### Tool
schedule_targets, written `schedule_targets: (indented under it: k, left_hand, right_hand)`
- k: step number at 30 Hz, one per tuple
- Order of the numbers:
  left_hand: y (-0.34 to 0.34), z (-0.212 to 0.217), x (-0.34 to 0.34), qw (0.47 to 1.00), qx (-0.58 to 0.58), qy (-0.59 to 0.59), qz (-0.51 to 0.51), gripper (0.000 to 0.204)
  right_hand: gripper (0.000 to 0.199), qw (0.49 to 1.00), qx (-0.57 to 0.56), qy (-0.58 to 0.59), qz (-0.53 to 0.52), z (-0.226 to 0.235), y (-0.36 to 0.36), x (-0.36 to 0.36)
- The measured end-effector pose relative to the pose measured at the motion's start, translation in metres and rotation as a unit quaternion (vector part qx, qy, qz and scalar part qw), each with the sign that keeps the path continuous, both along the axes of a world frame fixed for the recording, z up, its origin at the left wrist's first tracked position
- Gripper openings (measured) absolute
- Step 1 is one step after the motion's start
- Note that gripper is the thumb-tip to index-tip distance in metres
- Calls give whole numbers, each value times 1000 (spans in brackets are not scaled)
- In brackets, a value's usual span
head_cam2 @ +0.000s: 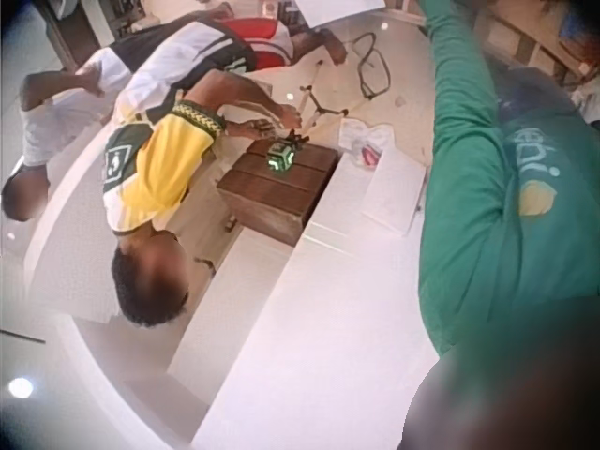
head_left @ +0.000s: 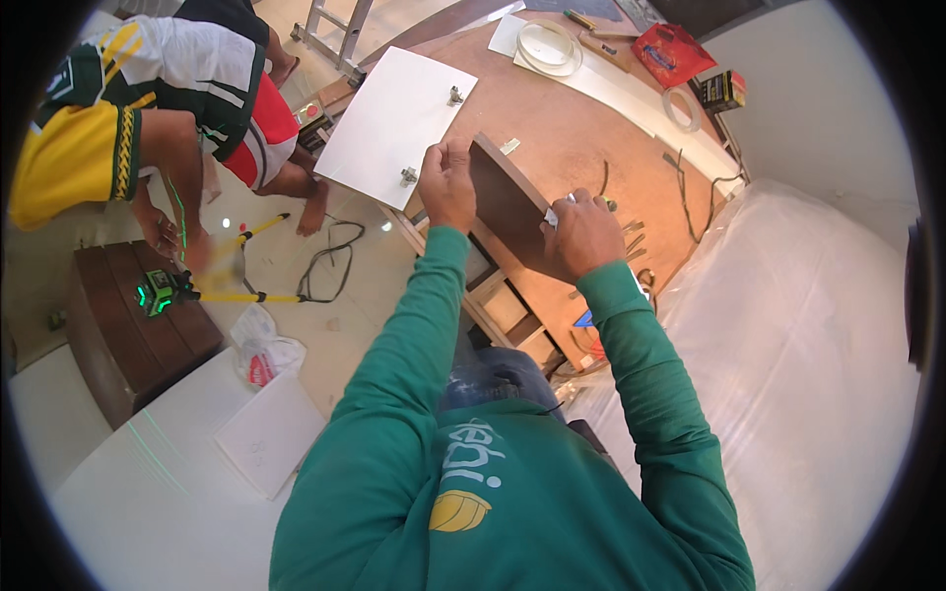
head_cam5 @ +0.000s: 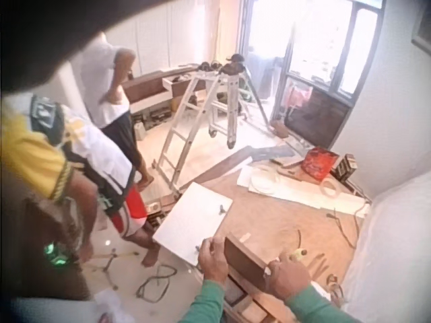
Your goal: The person unpacks a plastic-wrapped item, then handles wooden strips and white cabinet doors on a workbench. They wipe a wooden frame with a white cloth while other workers assemble furniture in the background.
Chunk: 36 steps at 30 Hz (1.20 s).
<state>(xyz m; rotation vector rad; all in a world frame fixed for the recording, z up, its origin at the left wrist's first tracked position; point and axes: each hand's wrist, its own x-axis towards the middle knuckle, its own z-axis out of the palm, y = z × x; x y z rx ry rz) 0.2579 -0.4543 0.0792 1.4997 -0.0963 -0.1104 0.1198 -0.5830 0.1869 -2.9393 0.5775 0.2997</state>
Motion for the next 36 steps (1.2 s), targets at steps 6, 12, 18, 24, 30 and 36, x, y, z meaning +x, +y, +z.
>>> schedule_targets:
  k: [6, 12, 18, 24, 30, 36]
  left_hand:
    - [-8, 55, -10, 975, 213, 7, 55, 34]
    - [-8, 65, -5, 938, 339, -23, 61, 34]
    - [-20, 58, 8, 911, 398, -93, 49, 32]
    - [-25, 42, 19, 885, 431, -157, 84, 30]
    - [9, 5, 45, 980, 139, 78, 120, 26]
    - [-3, 45, 28, 979, 66, 189, -33, 38]
  right_hand:
    - [24, 998, -17, -52, -8, -10, 8, -9]
    - [26, 999, -18, -45, -3, -4, 13, -12]
    - [24, 996, -30, -84, -5, -13, 7, -11]
    - [17, 996, -35, -80, -15, -4, 3, -6]
    - [19, 996, -25, -88, -19, -4, 0, -2]
    - [21, 996, -33, -77, -16, -4, -2, -1]
